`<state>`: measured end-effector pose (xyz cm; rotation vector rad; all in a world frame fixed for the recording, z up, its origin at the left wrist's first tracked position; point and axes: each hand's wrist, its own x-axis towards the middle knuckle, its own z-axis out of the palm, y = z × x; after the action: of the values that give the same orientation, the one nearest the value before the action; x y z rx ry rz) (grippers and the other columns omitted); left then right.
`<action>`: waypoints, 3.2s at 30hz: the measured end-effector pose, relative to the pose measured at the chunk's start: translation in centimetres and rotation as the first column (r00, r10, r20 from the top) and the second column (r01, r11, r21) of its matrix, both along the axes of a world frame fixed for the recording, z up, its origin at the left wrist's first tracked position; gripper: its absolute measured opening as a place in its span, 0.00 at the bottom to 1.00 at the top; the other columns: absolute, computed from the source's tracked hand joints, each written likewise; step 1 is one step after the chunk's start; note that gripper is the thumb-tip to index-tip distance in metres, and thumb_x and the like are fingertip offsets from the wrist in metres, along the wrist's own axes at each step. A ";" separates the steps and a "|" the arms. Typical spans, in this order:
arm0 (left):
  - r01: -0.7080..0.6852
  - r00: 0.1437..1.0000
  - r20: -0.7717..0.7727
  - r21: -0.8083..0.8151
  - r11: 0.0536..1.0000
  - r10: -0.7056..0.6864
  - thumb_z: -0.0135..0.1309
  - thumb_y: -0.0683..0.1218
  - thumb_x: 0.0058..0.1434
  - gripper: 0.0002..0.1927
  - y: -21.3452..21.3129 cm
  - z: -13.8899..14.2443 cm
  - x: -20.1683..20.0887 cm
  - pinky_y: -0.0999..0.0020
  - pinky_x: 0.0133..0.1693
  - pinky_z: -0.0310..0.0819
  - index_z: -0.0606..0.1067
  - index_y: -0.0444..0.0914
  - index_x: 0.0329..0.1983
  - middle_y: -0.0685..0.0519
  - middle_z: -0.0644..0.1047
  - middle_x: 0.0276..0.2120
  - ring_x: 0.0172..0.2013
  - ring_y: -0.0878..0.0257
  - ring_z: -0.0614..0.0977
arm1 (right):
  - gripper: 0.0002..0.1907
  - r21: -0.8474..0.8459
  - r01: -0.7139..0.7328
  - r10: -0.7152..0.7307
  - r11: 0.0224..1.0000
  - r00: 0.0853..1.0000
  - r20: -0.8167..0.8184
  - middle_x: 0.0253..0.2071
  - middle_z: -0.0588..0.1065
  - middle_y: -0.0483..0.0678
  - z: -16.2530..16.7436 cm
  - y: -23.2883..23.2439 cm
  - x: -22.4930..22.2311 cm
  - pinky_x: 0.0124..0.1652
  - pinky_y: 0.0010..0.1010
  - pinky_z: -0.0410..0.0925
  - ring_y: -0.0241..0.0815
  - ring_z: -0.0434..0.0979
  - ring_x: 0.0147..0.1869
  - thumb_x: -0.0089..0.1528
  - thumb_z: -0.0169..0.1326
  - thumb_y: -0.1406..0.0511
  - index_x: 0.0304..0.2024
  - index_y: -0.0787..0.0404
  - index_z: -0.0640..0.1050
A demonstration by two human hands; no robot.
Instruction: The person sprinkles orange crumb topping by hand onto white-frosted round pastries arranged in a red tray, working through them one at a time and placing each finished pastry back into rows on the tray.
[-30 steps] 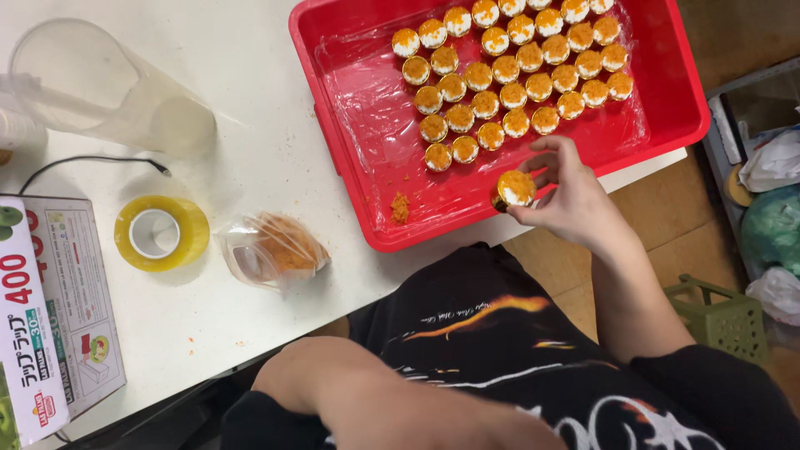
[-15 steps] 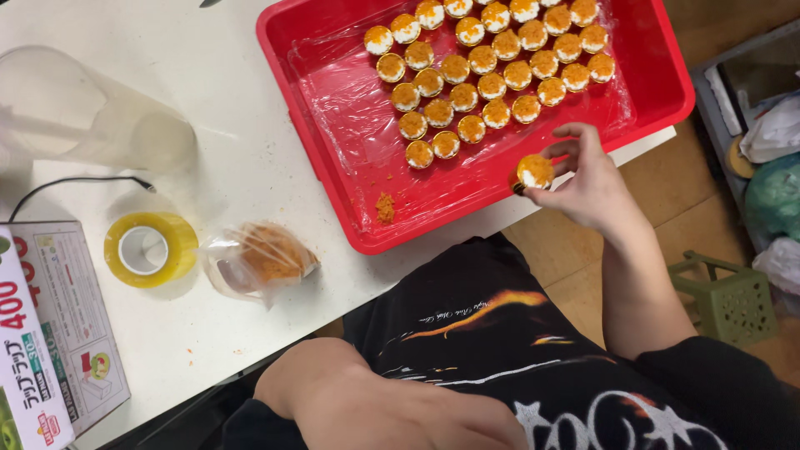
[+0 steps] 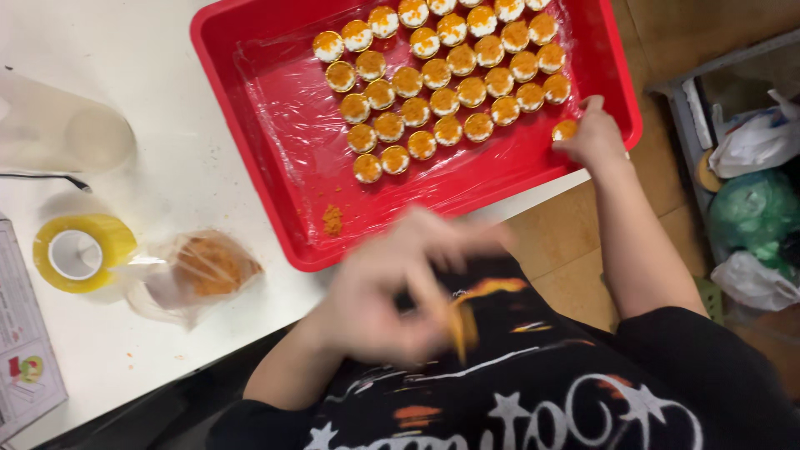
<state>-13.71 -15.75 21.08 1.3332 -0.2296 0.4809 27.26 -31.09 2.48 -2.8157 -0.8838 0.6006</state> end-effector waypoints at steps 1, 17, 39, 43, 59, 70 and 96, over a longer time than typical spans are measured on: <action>-0.162 0.980 -0.122 -0.036 0.986 0.156 0.59 0.40 0.62 0.04 -0.5 -1.3 1.2 0.62 0.57 0.70 0.75 0.39 0.36 0.43 0.74 0.64 0.53 0.57 0.76 | 0.45 -0.016 -0.020 0.020 1.000 1.000 0.010 0.49 0.76 0.67 -0.5 0.2 0.4 0.52 0.48 0.71 0.65 0.76 0.54 0.47 0.74 0.65 0.61 0.66 0.63; -0.653 0.648 -0.588 -0.104 0.750 0.483 0.55 0.35 0.65 0.02 -6.2 -12.4 7.8 0.69 0.49 0.77 0.75 0.31 0.36 0.42 0.74 0.61 0.41 0.67 0.82 | 0.44 0.135 -0.170 0.180 0.976 0.982 -0.064 0.57 0.71 0.65 -1.9 1.0 3.8 0.56 0.45 0.69 0.63 0.73 0.60 0.44 0.71 0.69 0.59 0.65 0.64; -0.738 0.537 -0.625 -0.024 0.674 0.566 0.60 0.40 0.65 0.06 -6.0 -16.1 12.6 0.72 0.46 0.75 0.80 0.33 0.42 0.54 0.79 0.43 0.41 0.69 0.79 | 0.20 0.662 -0.139 0.533 0.736 0.722 -0.442 0.50 0.78 0.48 3.8 0.3 -2.6 0.50 0.30 0.74 0.39 0.79 0.52 0.61 0.64 0.66 0.53 0.64 0.76; -0.713 0.536 -0.608 0.045 0.699 0.585 0.60 0.41 0.64 0.05 -5.6 -15.3 12.5 0.73 0.44 0.74 0.80 0.34 0.41 0.55 0.78 0.44 0.41 0.69 0.79 | 0.14 0.687 0.048 0.597 0.725 0.454 -0.661 0.49 0.79 0.45 4.0 1.8 -6.3 0.49 0.27 0.74 0.34 0.80 0.49 0.66 0.58 0.69 0.54 0.65 0.77; -0.650 0.537 -0.510 0.258 0.715 0.672 0.59 0.42 0.63 0.03 -4.1 -16.2 8.5 0.71 0.41 0.72 0.78 0.37 0.36 0.54 0.77 0.44 0.43 0.65 0.78 | 0.05 0.599 0.268 0.487 0.754 0.385 -0.784 0.36 0.79 0.46 1.6 3.1 -14.1 0.39 0.28 0.76 0.36 0.81 0.36 0.66 0.55 0.71 0.43 0.69 0.78; -0.717 0.582 -0.492 0.064 0.694 0.647 0.60 0.42 0.63 0.04 -1.0 -19.3 6.5 0.72 0.39 0.75 0.79 0.36 0.38 0.55 0.79 0.33 0.36 0.69 0.80 | 0.11 0.514 0.381 0.369 0.768 0.394 -0.842 0.37 0.81 0.50 1.6 7.3 -17.8 0.36 0.35 0.78 0.41 0.83 0.38 0.61 0.55 0.69 0.43 0.69 0.80; -0.704 0.585 -0.549 0.020 0.710 0.596 0.60 0.44 0.65 0.09 -0.6 -19.2 6.0 0.72 0.37 0.75 0.82 0.33 0.43 0.54 0.81 0.32 0.33 0.70 0.78 | 0.09 0.713 0.272 0.537 0.646 0.503 -0.678 0.37 0.79 0.50 2.0 6.5 -17.2 0.39 0.34 0.79 0.37 0.80 0.39 0.66 0.56 0.70 0.46 0.70 0.80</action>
<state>-7.75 -16.33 1.85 1.2659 0.8009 0.7157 10.09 -24.63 4.48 -1.3243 -0.8356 1.1669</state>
